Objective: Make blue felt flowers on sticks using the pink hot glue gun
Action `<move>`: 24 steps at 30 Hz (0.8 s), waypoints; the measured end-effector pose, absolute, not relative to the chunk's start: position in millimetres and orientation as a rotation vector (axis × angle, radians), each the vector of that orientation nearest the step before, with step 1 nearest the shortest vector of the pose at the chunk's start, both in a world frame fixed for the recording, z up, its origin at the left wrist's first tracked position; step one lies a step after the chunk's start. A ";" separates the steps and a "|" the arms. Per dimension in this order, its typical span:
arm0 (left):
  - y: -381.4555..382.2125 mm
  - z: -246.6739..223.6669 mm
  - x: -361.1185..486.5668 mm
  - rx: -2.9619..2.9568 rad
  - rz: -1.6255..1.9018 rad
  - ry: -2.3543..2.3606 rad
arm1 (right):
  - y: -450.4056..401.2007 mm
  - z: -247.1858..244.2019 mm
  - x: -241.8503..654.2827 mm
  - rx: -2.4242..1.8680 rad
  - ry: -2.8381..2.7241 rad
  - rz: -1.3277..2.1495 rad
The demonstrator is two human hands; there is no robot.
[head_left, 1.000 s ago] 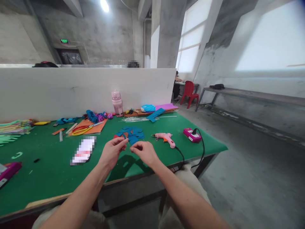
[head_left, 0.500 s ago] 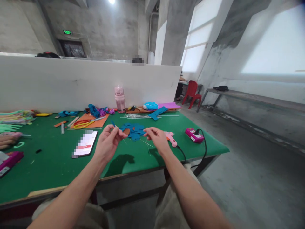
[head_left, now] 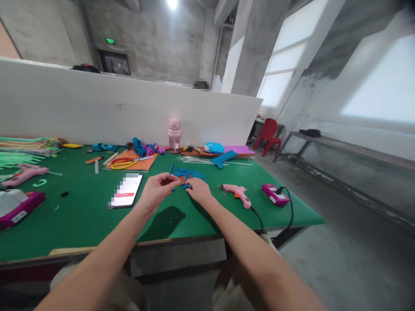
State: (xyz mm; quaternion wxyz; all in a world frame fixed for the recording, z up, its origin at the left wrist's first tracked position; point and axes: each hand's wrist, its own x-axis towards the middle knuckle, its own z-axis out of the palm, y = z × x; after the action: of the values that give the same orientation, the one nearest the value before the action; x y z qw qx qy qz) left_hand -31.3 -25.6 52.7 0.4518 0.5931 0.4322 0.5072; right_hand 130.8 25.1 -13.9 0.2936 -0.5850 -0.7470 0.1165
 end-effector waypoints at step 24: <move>-37.1 26.7 -2.4 1.503 0.707 1.074 | -59.2 18.4 163.9 -1.093 -1.704 0.985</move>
State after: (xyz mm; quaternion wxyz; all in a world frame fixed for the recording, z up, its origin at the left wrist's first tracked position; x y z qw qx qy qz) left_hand -2.4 -37.1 26.7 0.5495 0.6349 0.4536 0.2987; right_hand 163.9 -59.2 18.4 0.4305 -0.4383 -0.6831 0.3950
